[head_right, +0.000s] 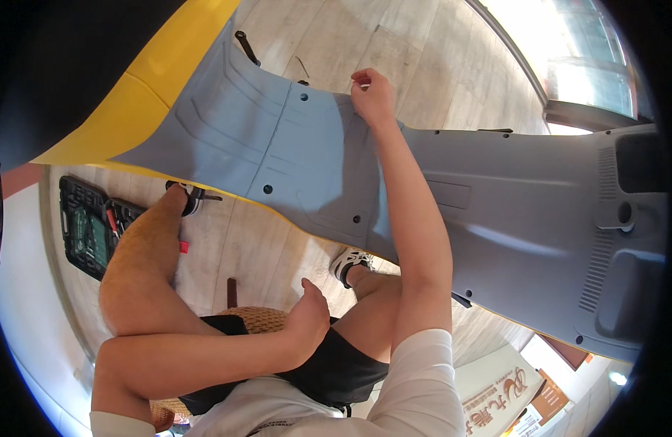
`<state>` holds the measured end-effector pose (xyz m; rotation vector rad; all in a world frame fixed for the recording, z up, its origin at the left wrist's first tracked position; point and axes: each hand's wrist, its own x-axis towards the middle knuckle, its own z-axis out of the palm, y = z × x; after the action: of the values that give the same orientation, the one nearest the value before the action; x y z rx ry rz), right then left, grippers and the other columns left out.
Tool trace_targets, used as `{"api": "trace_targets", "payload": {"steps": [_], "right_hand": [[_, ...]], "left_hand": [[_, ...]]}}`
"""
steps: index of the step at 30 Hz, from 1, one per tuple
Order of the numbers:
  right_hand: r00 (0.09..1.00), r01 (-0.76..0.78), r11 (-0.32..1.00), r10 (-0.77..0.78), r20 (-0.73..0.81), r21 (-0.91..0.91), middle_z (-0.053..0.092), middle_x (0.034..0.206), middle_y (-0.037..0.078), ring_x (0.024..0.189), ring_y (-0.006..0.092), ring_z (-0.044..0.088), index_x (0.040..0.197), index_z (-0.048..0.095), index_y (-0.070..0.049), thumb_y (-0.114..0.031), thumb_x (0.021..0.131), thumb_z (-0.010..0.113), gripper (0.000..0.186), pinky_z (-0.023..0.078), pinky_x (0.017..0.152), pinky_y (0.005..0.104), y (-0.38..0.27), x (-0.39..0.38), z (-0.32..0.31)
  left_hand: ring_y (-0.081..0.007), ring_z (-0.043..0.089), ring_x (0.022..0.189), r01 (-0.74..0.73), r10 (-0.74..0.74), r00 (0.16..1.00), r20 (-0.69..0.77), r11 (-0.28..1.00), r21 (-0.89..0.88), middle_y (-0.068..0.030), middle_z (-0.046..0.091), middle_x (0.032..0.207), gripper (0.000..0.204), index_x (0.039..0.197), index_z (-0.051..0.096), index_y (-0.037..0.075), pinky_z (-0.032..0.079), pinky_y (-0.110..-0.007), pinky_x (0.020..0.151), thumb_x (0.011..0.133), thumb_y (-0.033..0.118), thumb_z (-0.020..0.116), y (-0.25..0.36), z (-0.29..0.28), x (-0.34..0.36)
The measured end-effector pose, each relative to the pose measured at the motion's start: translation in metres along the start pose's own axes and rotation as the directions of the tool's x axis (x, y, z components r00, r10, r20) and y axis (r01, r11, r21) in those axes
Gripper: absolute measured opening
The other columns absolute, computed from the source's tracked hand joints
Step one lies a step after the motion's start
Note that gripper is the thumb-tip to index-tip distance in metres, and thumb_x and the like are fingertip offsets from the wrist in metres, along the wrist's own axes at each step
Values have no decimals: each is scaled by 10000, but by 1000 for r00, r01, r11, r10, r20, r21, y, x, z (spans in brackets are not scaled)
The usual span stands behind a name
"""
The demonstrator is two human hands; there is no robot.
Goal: Use an allen key to screw parts onto a yellow electric scooter.
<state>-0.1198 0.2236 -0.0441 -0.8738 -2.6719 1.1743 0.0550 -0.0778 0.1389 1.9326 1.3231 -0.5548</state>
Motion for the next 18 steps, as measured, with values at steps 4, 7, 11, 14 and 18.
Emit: {"api": "trace_targets", "payload": {"steps": [4,7,11,14,18], "right_hand": [[999,-35,976,42,29,-213,732,970,131,932,288,697,1043,720,-61,-185,834,626,260,534,838,398,21,6,7],[999,-32,956,38,14,-293,730,988,142,965,318,686,1044,724,-68,-248,827,655,291,522,884,425,0,2,36],[993,36,924,10,118,-380,662,1170,183,1122,354,609,1137,679,-56,-209,850,613,332,496,941,431,31,23,29],[977,65,896,33,212,-440,613,1242,199,1177,353,575,1180,643,-56,-177,852,609,351,488,955,441,9,47,56],[998,20,891,11,67,-453,613,1234,181,1175,330,580,1156,632,-33,-177,862,608,328,480,970,435,-17,37,61]], "left_hand": [[-350,537,1261,35,-36,997,-66,999,-18,-176,594,1333,433,1328,595,33,371,-556,1068,946,219,516,-3,0,-10],[-337,559,1215,152,-161,977,-139,986,-68,-177,617,1269,419,1303,604,33,384,-542,1051,928,200,521,-3,13,-28],[-333,579,1143,48,-255,831,-495,919,-392,-165,620,1188,399,1252,607,29,433,-486,1011,895,198,552,-48,6,-76],[-354,575,1140,110,-446,682,-580,847,-521,-164,607,1200,401,1222,604,23,468,-447,980,860,195,595,-81,-1,-110],[-334,575,1144,261,-554,636,-538,810,-525,-148,609,1203,397,1198,608,32,485,-427,956,833,184,652,-114,-8,-112]]}}
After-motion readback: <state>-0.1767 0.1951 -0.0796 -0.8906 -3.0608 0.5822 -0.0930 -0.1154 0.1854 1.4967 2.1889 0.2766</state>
